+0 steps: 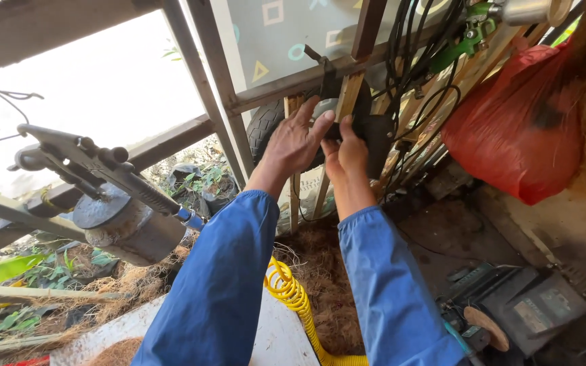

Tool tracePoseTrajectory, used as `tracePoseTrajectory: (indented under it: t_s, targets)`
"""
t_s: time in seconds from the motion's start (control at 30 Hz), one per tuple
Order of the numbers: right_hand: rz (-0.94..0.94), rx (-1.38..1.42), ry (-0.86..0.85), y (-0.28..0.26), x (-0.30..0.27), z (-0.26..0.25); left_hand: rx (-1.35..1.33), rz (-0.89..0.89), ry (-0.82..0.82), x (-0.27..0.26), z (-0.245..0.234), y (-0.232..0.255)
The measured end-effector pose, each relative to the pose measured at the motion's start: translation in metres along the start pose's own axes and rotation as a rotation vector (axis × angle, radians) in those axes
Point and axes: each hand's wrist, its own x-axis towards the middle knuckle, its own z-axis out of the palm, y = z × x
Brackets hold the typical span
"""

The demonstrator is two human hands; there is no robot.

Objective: Applying adhesive to a coconut fiber pad using a spray gun and drying it with a heat gun.

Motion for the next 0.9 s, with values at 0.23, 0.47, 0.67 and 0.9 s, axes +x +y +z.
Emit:
tracePoseTrajectory:
  t_s: [0.23, 0.47, 0.67, 0.9]
  targets:
    - [0.068, 0.098, 0.040, 0.045, -0.005, -0.003, 0.055, -0.030, 0.016, 0.002, -0.011, -0.007]
    - [0.088, 0.148, 0.081, 0.060, 0.005, -0.010, -0.092, -0.058, -0.005, -0.020, -0.025, -0.005]
    - [0.154, 0.249, 0.097, 0.055, 0.024, -0.018, -0.125, -0.151, -0.065, -0.037, -0.026, -0.027]
    - [0.186, 0.127, 0.094, 0.067, 0.073, -0.041, -0.159, 0.007, 0.136, -0.089, -0.011, -0.011]
